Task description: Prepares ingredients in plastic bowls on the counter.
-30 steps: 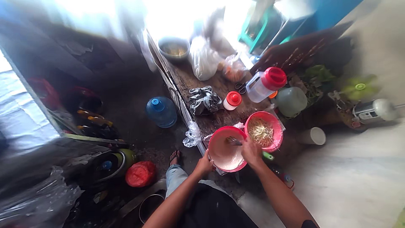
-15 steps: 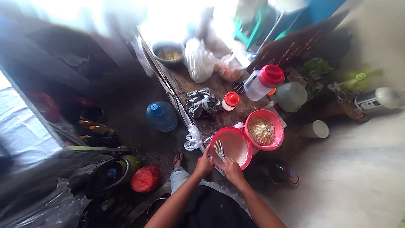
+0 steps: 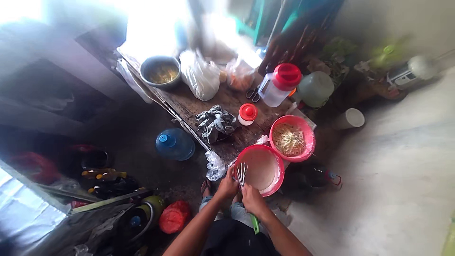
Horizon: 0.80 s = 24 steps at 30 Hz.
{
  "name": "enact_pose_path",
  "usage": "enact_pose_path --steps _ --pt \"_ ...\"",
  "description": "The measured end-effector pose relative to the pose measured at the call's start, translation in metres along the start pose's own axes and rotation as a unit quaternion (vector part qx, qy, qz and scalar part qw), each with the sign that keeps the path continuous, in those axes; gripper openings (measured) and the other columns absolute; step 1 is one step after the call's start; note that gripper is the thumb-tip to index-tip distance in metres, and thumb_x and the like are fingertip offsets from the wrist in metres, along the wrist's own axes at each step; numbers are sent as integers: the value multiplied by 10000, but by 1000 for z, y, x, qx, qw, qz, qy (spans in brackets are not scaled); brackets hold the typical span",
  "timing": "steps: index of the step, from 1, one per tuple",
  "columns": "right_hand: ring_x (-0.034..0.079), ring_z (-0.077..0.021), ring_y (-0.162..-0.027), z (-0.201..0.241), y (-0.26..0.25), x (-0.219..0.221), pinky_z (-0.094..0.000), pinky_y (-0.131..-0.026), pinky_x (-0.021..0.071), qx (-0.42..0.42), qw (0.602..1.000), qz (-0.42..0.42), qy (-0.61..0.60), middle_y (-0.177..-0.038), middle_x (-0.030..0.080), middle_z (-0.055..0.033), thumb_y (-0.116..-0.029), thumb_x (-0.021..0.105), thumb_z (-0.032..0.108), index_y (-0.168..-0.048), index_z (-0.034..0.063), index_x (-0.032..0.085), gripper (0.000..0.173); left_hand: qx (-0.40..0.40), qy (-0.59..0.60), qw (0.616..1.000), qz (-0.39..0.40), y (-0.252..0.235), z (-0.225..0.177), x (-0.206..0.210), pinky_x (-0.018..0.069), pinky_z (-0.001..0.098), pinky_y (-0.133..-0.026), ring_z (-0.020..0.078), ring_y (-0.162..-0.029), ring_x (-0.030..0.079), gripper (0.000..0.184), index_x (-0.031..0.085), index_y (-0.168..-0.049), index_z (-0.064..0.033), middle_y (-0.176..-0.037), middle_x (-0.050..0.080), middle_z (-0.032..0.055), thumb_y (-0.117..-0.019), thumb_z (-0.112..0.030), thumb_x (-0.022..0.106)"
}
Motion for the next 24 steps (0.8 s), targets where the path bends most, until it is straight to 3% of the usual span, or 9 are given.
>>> enact_pose_path --steps 2,4,7,9,12,16,17,21,24 --pt "702 -297 -742 0 -16 -6 -488 -714 603 23 995 -59 -83 -939 687 -185 -1116 350 256 -1268 -7 609 399 2 21 999 33 -8 1 -3 604 543 -941 317 -1160 692 843 130 -1641 -280 -1524 515 129 -969 -82 600" --pt "679 -259 -631 0 -36 -9 -446 -619 601 54 983 -102 -141 -838 679 -154 -1127 330 270 -1243 -7 612 412 -6 -8 999 44 -8 -2 -2 596 568 -935 350 -1129 700 869 94 -1645 -288 -1467 554 178 -967 -98 603" --pt "688 -275 -676 20 -15 1 -455 -667 597 59 995 -29 -78 -886 677 -176 -1124 344 277 -1245 -5 611 406 6 -69 996 51 -9 -6 -9 528 593 -997 356 -1161 679 927 64 -1650 -281 -1404 619 155 -947 -227 665" --pt "695 -279 -693 25 -12 -3 -461 -682 601 68 995 -32 -72 -904 682 -177 -1124 350 278 -1256 -3 609 404 11 -67 996 66 -13 -7 -13 537 596 -979 359 -1137 688 942 49 -1648 -279 -1404 617 160 -942 -199 668" --pt "683 -242 -619 13 -40 -20 -431 -614 607 103 974 -123 -161 -818 686 -144 -1124 347 279 -1188 -10 639 416 9 -56 993 100 -15 -4 -12 586 577 -923 354 -1084 713 909 22 -1638 -277 -1447 571 175 -967 -113 613" --pt "646 -202 -580 31 -14 -16 -385 -578 587 113 980 -3 -163 -793 646 -119 -1128 347 281 -1168 -6 616 395 20 -79 990 111 -19 -9 -17 557 572 -957 342 -1104 705 976 14 -1629 -230 -1406 610 162 -924 -162 687" --pt "643 -195 -571 36 -12 -21 -377 -572 588 114 979 -8 -171 -785 646 -115 -1129 344 270 -1158 -11 616 392 18 -77 991 111 -20 -11 -18 557 572 -956 345 -1103 704 994 18 -1624 -224 -1391 617 170 -907 -158 703" --pt "612 -149 -521 30 -36 -42 -314 -519 569 133 918 -164 -337 -765 642 -106 -1139 321 221 -1119 -56 612 402 -14 -96 989 114 -15 -18 -15 559 578 -951 375 -1091 703 986 2 -1616 -201 -1309 635 229 -903 -136 679" --pt "588 -135 -538 42 -23 -33 -295 -517 548 121 920 -79 -363 -849 635 -97 -1141 329 243 -1190 -35 592 386 -6 -116 986 116 -14 -23 -19 540 570 -973 383 -1109 689 994 2 -1613 -149 -1283 636 250 -931 -279 713"
Point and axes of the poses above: each hand's wrist, its own y-axis away from the middle knuckle, its own x-axis out of the palm, z = x × y, the point moved 4 cm from there along -y, towards the middle knuckle
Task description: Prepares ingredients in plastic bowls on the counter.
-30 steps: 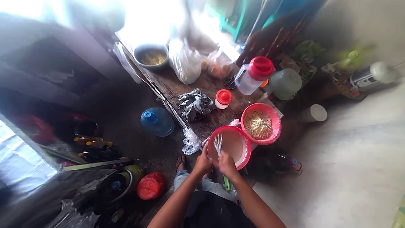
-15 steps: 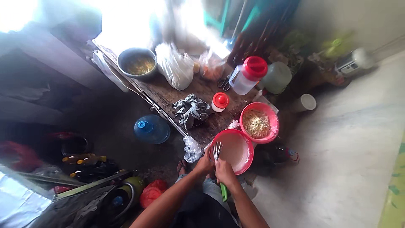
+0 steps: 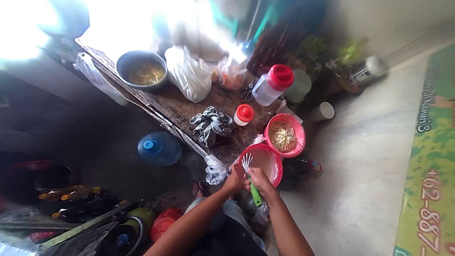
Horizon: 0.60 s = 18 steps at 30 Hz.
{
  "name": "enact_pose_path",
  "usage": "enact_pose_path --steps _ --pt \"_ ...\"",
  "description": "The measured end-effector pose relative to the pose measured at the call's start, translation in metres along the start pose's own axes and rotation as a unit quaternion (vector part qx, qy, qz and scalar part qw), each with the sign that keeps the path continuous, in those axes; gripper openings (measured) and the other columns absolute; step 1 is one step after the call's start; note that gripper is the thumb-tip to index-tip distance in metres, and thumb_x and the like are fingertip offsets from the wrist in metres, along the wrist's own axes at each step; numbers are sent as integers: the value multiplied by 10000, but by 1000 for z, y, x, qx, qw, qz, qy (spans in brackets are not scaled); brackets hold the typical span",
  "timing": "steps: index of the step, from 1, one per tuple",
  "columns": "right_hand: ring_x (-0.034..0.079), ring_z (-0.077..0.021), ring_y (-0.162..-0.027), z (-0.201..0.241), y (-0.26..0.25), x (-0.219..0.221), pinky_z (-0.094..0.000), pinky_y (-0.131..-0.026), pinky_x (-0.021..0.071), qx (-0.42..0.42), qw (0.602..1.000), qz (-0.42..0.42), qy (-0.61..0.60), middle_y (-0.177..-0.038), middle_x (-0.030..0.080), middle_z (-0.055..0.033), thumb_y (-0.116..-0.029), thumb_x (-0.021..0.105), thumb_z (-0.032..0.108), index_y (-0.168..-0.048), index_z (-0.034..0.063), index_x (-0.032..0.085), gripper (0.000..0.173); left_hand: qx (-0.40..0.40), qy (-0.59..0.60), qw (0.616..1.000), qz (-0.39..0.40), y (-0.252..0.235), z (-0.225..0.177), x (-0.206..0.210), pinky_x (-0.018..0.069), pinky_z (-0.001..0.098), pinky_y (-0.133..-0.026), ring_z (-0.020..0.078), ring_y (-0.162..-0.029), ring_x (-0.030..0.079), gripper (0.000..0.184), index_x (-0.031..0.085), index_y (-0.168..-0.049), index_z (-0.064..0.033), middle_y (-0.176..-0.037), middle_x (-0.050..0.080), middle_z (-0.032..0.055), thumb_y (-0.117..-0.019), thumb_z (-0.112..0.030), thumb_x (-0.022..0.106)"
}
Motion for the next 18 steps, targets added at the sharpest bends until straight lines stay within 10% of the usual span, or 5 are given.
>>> enact_pose_path --steps 5,8,10,14,18 --pt "576 -125 -507 5 -17 -15 -279 -497 544 -9 993 -85 -79 -783 622 -92 -1144 320 227 -1107 -59 591 396 20 -1 1000 -2 -4 4 4 507 558 -1038 372 -1228 636 960 11 -1612 -92 -1417 556 253 -914 -170 667" --pt "566 -152 -542 -18 3 0 -320 -531 529 23 988 44 148 -797 602 -84 -1135 328 268 -1202 -7 589 385 29 16 999 0 -4 1 0 521 549 -1014 356 -1191 656 949 36 -1602 -75 -1380 578 252 -931 -248 684" --pt "630 -226 -635 -46 18 -7 -407 -622 560 16 935 97 340 -839 629 -132 -1130 324 298 -1230 22 604 406 38 38 999 1 -5 4 -2 533 545 -998 341 -1174 668 986 27 -1602 -118 -1369 594 229 -887 -167 704" --pt "604 -345 -1287 -82 28 -70 -576 -1107 443 -3 832 110 543 -1353 656 -175 -1095 420 284 -1451 150 597 420 76 60 995 -27 -11 6 0 471 544 -1101 339 -1324 571 1127 -28 -1649 -206 -1506 494 217 -833 -127 745" --pt "652 -369 -1170 -52 30 -125 -616 -928 522 44 726 -14 686 -1314 661 -153 -1033 500 296 -1325 186 685 362 32 53 996 -72 -17 5 10 526 557 -1010 380 -1245 605 1032 65 -1656 -280 -1413 542 246 -835 -110 667"
Point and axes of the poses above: each hand's wrist, its own y-axis away from the middle knuckle, its own x-axis out of the palm, z = x × y, the point moved 4 cm from there along -y, towards the middle knuckle
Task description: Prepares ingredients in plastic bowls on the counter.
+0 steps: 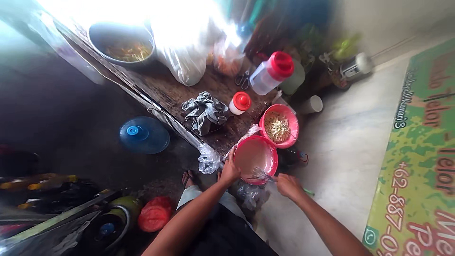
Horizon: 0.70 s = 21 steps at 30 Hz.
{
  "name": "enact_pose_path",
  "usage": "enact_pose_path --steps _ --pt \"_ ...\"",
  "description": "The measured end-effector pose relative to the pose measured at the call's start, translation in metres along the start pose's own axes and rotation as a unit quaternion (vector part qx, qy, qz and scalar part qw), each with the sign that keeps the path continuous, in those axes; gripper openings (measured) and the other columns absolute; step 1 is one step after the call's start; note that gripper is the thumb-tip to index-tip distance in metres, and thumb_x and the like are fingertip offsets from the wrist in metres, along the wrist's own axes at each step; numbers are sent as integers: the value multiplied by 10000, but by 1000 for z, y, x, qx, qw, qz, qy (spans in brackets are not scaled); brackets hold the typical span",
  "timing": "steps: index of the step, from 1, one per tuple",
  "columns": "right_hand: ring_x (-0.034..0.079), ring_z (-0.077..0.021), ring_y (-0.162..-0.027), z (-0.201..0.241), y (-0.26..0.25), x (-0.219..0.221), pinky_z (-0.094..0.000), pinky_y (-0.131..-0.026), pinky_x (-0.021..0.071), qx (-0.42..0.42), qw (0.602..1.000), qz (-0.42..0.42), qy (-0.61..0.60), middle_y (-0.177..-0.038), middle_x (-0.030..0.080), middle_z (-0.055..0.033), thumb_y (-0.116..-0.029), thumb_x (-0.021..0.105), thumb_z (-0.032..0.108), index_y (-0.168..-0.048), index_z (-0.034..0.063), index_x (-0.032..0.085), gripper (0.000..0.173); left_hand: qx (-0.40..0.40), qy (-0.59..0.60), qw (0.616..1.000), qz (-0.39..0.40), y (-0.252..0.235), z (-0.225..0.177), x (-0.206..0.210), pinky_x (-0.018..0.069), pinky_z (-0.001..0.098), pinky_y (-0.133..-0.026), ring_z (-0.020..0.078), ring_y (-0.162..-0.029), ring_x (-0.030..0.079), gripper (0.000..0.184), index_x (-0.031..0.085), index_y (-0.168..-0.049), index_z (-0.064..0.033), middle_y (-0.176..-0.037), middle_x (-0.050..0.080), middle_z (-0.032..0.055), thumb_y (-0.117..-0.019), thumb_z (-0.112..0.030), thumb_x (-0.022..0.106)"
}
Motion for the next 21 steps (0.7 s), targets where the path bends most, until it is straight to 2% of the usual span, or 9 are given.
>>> enact_pose_path --steps 2,3,5,7,10,13,16,19,21 --pt "674 -417 -1060 -11 -6 -29 -622 -837 528 37 993 -88 70 -1260 665 -207 -1045 469 218 -1173 60 709 315 -12 -16 1000 -15 3 -6 -2 513 587 -1007 404 -1251 595 964 137 -1648 -336 -1410 552 243 -856 -124 643" --pt "662 -429 -1066 -16 -13 -43 -626 -856 510 37 986 -136 90 -1268 662 -208 -1036 467 156 -1182 68 716 303 -20 -29 999 -16 5 -10 -2 513 595 -1001 410 -1247 597 943 159 -1643 -352 -1408 555 240 -864 -137 645" --pt "619 -432 -1147 -22 -26 -62 -621 -927 470 18 971 -206 117 -1304 649 -187 -1030 458 79 -1307 143 688 365 -31 -49 998 -19 9 -16 -2 519 602 -982 418 -1227 607 930 174 -1638 -354 -1401 557 245 -869 -151 656" --pt "624 -404 -1143 -25 -32 -61 -583 -887 484 8 961 -231 149 -1296 653 -153 -1030 447 79 -1380 198 639 416 -33 -51 998 -28 10 -16 1 521 602 -972 419 -1211 614 922 179 -1638 -341 -1391 560 249 -871 -166 658" --pt "665 -424 -1081 -24 -16 -37 -607 -840 525 8 982 -142 121 -1269 667 -197 -1033 437 115 -1325 121 663 369 -67 -26 997 -29 8 -9 6 510 581 -1009 405 -1218 620 817 150 -1642 -222 -1378 573 251 -956 -239 593" --pt "688 -360 -1084 -18 5 -22 -548 -874 544 20 992 -77 93 -1243 689 -157 -1067 404 231 -1333 130 649 375 -104 29 994 -18 6 5 22 531 557 -989 372 -1143 680 651 139 -1614 -97 -1217 676 239 -1075 -330 419" --pt "701 -371 -1018 -22 1 -16 -533 -825 554 34 989 -114 92 -1251 677 -175 -1071 394 206 -1434 130 581 416 -96 68 993 -23 8 11 35 563 550 -945 367 -1086 704 564 197 -1603 -91 -1192 679 247 -1102 -292 361" --pt "682 -355 -1119 -13 8 -8 -556 -908 541 13 997 -45 60 -1196 712 -158 -1058 434 264 -1291 135 673 357 -89 49 994 -35 9 11 37 553 553 -952 367 -1090 701 560 221 -1595 -85 -1173 689 241 -1089 -264 381" --pt "684 -358 -1121 -10 9 -12 -561 -904 544 16 998 -49 42 -1169 721 -160 -1062 431 270 -1286 142 671 352 -90 27 995 -30 11 8 34 548 549 -964 365 -1100 697 570 219 -1594 -78 -1178 687 240 -1083 -255 400"
Point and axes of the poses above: each hand's wrist, its own y-axis away from the middle knuckle, its own x-axis out of the palm, z = x × y, the point moved 4 cm from there along -y, towards the middle knuckle
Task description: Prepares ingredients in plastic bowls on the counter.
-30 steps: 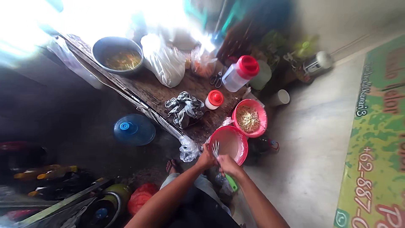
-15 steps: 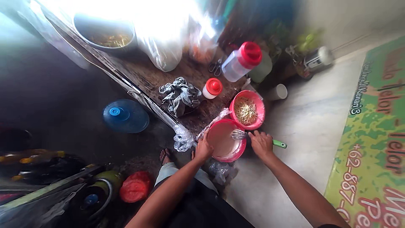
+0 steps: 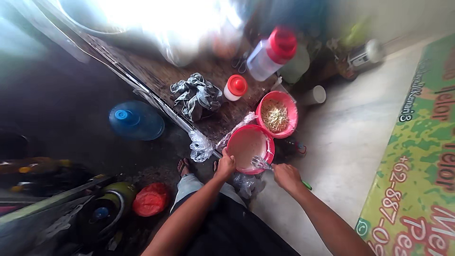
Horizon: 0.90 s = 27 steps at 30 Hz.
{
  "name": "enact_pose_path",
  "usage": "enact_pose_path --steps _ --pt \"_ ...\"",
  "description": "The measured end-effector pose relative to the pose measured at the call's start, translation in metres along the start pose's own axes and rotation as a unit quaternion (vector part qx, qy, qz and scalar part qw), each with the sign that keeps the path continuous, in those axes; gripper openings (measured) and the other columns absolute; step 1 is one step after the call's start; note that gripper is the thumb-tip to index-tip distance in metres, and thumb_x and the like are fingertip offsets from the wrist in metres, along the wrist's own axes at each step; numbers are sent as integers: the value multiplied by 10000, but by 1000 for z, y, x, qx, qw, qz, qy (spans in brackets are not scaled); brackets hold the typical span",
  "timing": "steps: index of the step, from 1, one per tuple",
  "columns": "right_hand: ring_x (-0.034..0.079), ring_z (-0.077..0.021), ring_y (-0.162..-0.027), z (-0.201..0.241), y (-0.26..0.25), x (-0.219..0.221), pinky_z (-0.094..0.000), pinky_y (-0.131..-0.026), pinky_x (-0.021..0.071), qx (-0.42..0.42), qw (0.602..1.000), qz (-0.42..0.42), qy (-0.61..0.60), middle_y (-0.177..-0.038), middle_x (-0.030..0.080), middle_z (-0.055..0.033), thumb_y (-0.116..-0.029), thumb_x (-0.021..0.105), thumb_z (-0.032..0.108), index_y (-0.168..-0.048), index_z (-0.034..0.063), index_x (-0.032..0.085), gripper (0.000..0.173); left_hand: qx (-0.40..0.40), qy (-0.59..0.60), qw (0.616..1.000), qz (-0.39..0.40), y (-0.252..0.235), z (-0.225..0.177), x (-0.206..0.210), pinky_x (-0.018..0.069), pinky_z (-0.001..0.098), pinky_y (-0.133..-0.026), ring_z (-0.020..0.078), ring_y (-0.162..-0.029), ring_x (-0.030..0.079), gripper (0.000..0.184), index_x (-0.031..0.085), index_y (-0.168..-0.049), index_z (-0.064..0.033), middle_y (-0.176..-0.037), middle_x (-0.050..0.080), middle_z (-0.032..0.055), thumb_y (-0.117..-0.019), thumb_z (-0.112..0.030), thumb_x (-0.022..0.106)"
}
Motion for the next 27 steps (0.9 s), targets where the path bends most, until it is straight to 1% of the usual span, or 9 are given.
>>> enact_pose_path --steps 3,7,10,13,17,20,23,25,27 --pt "684 -377 -1108 -11 -5 -2 -554 -884 544 47 998 -35 -1 -1223 701 -174 -1081 387 242 -1508 243 527 449 5 -18 1000 2 2 -1 -3 553 548 -956 356 -1082 706 588 215 -1598 -82 -1177 688 233 -1076 -256 420" --pt "679 -417 -1108 30 19 20 -621 -888 539 -18 996 49 -76 -1188 707 -208 -1052 443 212 -1478 214 552 440 5 -15 1000 1 2 -2 -6 548 573 -950 376 -1083 701 588 233 -1598 -101 -1185 685 240 -1069 -254 442" --pt "688 -364 -1116 68 15 34 -591 -959 532 -97 968 56 -223 -1188 719 -173 -1076 421 245 -1470 191 561 421 15 4 1000 10 3 -3 -5 570 561 -929 374 -1046 714 605 205 -1606 -96 -1182 677 257 -1072 -222 461" --pt "707 -298 -1041 92 6 47 -520 -973 536 -112 931 33 -347 -1110 741 -131 -1110 362 265 -1497 164 548 441 22 45 998 24 8 -3 -4 614 524 -875 341 -967 742 612 168 -1616 -103 -1157 678 261 -1077 -175 448" --pt "687 -363 -1113 53 27 35 -605 -902 543 -51 982 24 -182 -1223 715 -152 -1055 453 273 -1457 286 592 425 17 35 999 23 10 -6 -12 611 515 -894 339 -1012 734 623 173 -1612 -92 -1206 658 267 -1065 -151 467" --pt "677 -367 -1095 21 23 15 -578 -865 531 6 996 -1 -93 -1269 681 -154 -1036 476 211 -1412 306 631 418 17 28 999 9 8 -4 -9 633 498 -850 315 -949 755 608 182 -1613 -119 -1168 676 251 -1072 -149 459" --pt "674 -332 -1148 47 11 20 -572 -933 529 -57 984 -20 -167 -1287 695 -113 -1047 460 236 -1428 315 621 421 21 33 999 8 5 -1 -7 637 514 -832 324 -926 757 616 181 -1613 -132 -1159 676 260 -1069 -156 468" --pt "682 -308 -1146 70 11 31 -563 -931 548 -107 967 -40 -226 -1289 698 -87 -1075 414 277 -1466 329 586 430 23 18 1000 6 6 -2 -9 631 529 -860 336 -962 752 613 196 -1608 -120 -1166 678 259 -1068 -171 482" --pt "695 -296 -1108 65 14 33 -552 -892 557 -112 970 -49 -208 -1288 700 -64 -1068 408 275 -1458 357 588 438 23 -14 1000 -8 7 -5 -15 587 556 -920 360 -1035 723 610 227 -1600 -100 -1184 675 257 -1059 -184 496"
Point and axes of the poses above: each hand's wrist, its own y-axis away from the middle knuckle, its own x-axis out of the palm, z = x × y, the point moved 4 cm from there along -y, towards the middle knuckle
